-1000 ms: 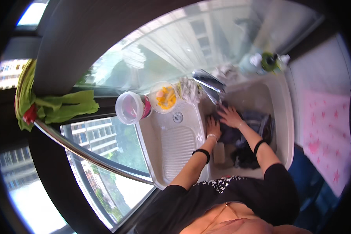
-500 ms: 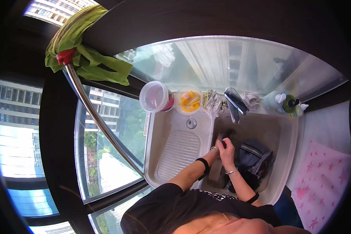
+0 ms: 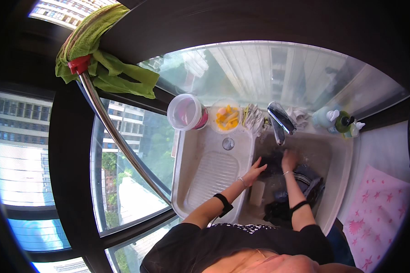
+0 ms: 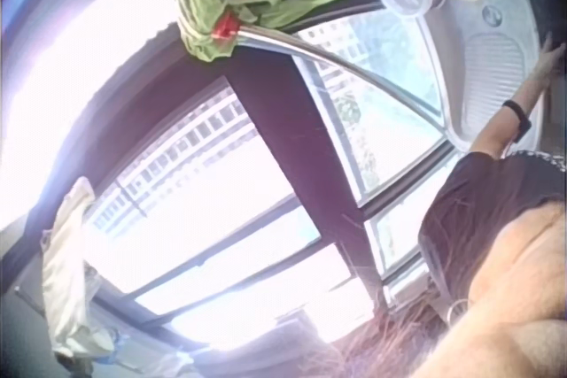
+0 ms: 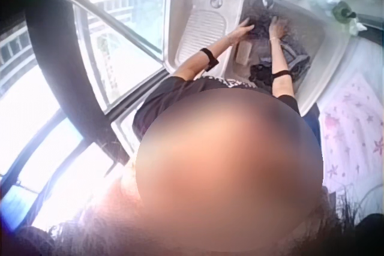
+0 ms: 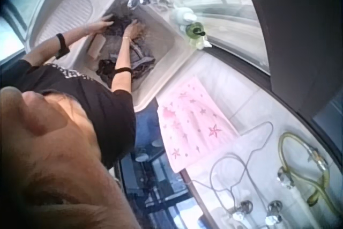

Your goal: The person hand-washes a light-colored garment and then a dark garment in a double-basin sink. They scrub the items on the textured washboard, rinse them under running water, wring out excess water, and place them into a bucket.

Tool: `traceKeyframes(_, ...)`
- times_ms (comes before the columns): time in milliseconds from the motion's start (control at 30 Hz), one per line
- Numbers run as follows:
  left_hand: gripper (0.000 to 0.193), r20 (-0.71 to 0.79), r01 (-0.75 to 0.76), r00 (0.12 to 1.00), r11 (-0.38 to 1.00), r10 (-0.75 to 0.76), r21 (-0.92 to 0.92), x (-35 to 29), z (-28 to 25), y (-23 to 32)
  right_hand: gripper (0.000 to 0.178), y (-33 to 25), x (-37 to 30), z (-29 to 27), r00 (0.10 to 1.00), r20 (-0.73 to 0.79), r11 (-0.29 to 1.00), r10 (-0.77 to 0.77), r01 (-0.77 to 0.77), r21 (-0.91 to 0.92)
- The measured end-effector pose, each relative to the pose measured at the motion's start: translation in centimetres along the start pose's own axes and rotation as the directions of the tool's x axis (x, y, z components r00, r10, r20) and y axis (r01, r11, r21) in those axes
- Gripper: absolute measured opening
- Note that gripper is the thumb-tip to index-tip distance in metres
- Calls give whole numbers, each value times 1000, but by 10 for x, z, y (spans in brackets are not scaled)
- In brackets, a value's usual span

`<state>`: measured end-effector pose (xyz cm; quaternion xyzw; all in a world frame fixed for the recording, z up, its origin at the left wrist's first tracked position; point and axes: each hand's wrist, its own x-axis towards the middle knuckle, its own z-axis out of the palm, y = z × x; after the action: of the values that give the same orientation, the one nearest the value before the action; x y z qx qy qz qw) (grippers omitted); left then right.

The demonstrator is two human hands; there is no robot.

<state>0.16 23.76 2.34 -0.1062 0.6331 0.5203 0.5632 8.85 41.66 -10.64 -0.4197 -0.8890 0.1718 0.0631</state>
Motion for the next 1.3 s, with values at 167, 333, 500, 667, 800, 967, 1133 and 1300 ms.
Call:
traceKeyframes(167, 73, -107, 25, 994, 997, -33, -77, 60, 16, -35, 34, -100, -68, -100, 901, 432, 584, -40, -330, 742)
traceKeyframes(333, 41, 427, 207, 902, 802, 65, -560, 72, 5, -65, 34, -132, -81, -138, 953, 222, 572, -204, -68, 817)
traceKeyframes(500, 19, 105, 85, 993, 914, -47, -396, 17, 6, -27, 35, -56, -2, -87, 945, 125, 857, -301, 210, 471)
traceKeyframes(667, 51, -45, -255, 964, 959, 262, 125, -11, -6, 4, 32, -7, 36, -42, 995, 63, 986, 83, -92, 139)
traceKeyframes(800, 97, 165, -305, 908, 337, 386, 891, 33, 17, -33, 38, -22, -13, -5, 984, 1, 970, -177, 174, -170)
traceKeyframes(967, 93, 306, -297, 950, -117, 63, 948, 90, 14, -65, 38, 14, -35, 16, 853, 226, 877, -470, 423, 227)
traceKeyframes(1133, 86, 405, -404, 912, 298, 61, 865, 86, -5, -36, 20, 0, -29, -14, 980, 182, 997, 79, -76, -23)
traceKeyframes(1300, 53, 603, -781, 609, 255, 516, 570, 67, -10, -47, 23, -104, -64, -96, 928, 229, 643, 293, -368, 672)
